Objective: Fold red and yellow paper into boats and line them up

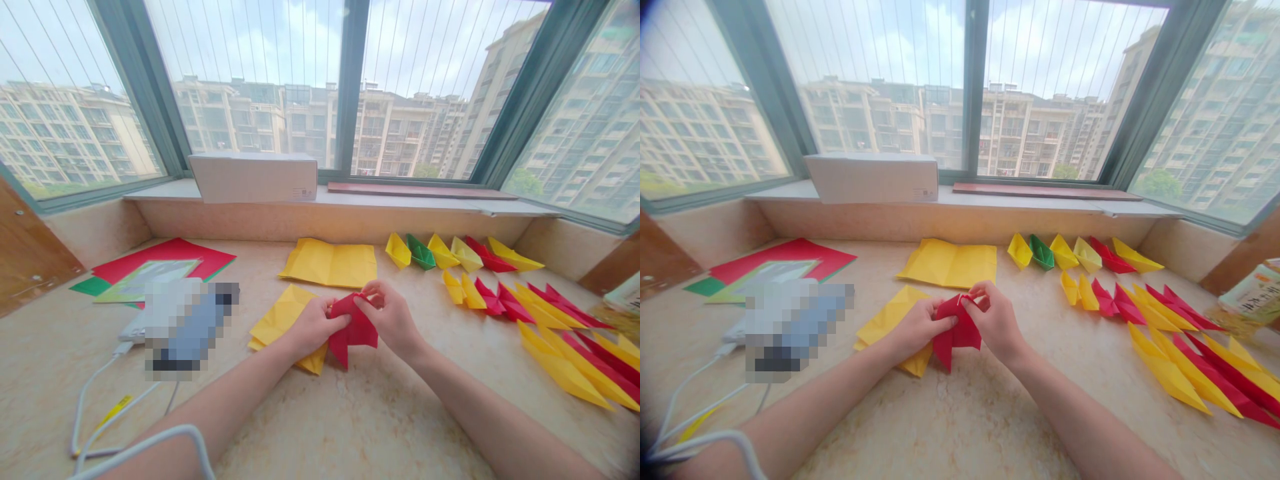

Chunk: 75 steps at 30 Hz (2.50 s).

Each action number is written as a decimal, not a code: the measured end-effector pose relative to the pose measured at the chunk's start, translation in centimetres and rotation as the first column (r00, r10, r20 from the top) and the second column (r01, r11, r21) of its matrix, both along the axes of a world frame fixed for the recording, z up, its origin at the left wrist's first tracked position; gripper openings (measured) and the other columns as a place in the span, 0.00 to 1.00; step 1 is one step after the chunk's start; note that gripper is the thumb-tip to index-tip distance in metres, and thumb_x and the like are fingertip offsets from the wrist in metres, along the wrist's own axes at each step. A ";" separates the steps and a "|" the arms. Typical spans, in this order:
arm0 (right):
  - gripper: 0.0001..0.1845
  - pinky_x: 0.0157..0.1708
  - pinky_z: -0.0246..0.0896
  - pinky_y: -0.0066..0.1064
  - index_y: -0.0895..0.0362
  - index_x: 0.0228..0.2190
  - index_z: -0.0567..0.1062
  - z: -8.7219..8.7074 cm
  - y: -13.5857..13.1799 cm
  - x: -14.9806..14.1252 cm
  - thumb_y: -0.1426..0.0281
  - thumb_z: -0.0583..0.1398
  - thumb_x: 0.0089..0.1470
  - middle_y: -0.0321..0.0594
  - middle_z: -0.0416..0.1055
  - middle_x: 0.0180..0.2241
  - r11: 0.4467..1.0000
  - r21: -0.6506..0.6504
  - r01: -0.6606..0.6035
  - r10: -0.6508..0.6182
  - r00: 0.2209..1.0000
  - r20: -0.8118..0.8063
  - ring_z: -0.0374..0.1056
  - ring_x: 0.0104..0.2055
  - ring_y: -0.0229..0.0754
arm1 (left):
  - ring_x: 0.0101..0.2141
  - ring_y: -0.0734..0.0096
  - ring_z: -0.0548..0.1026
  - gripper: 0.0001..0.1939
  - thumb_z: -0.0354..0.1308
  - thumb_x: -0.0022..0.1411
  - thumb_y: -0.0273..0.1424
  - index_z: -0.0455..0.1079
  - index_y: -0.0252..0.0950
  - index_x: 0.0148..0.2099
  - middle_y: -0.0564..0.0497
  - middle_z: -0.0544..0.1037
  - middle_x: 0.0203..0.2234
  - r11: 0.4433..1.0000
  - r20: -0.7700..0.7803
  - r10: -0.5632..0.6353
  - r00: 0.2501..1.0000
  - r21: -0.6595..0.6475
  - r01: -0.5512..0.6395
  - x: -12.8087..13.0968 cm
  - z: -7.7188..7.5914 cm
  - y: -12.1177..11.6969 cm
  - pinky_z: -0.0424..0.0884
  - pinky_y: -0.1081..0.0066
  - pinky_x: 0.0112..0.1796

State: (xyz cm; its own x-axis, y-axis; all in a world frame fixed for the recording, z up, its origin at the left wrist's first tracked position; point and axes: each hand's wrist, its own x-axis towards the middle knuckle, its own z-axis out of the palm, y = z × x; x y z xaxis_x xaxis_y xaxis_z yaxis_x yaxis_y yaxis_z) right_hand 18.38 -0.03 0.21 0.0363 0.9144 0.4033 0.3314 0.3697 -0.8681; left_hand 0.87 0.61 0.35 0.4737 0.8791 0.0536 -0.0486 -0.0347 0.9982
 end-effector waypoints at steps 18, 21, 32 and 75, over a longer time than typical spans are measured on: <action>0.21 0.38 0.68 0.36 0.49 0.53 0.70 0.2 0.0 1.1 0.70 0.55 0.58 0.40 0.76 0.42 0.970 0.217 -0.113 0.019 0.919 0.393 0.71 0.34 0.41 | 0.38 0.62 0.78 0.17 0.65 0.54 0.35 0.72 0.33 0.44 0.45 0.80 0.38 0.899 0.130 0.430 0.893 0.033 -0.437 -0.6 -0.5 1.7 0.74 0.67 0.40; 0.23 0.37 0.68 0.37 0.50 0.55 0.68 0.1 0.2 1.2 0.71 0.55 0.57 0.40 0.77 0.39 0.976 0.202 -0.085 -0.008 0.908 0.419 0.71 0.33 0.42 | 0.36 0.64 0.78 0.16 0.65 0.54 0.36 0.72 0.33 0.43 0.46 0.80 0.36 0.895 0.103 0.431 0.897 0.081 -0.439 -0.7 -0.7 1.8 0.73 0.69 0.37; 0.09 0.33 0.67 0.34 0.54 0.38 0.73 0.0 0.3 1.0 0.73 0.56 0.54 0.39 0.78 0.36 0.995 0.101 -0.021 -0.013 0.946 0.325 0.74 0.33 0.42 | 0.32 0.69 0.73 0.10 0.60 0.59 0.36 0.71 0.35 0.39 0.51 0.77 0.31 0.848 -0.037 0.445 0.895 0.337 -0.408 -0.8 -0.4 1.3 0.68 0.72 0.34; 0.15 0.45 0.70 0.40 0.47 0.43 0.77 -0.4 -0.2 0.6 0.74 0.56 0.61 0.42 0.64 0.51 0.903 0.233 -0.362 0.244 0.876 0.416 0.69 0.44 0.41 | 0.37 0.68 0.75 0.11 0.58 0.61 0.37 0.67 0.36 0.43 0.50 0.77 0.36 0.867 0.126 0.414 0.901 0.247 -0.433 -0.6 -1.1 2.0 0.70 0.69 0.40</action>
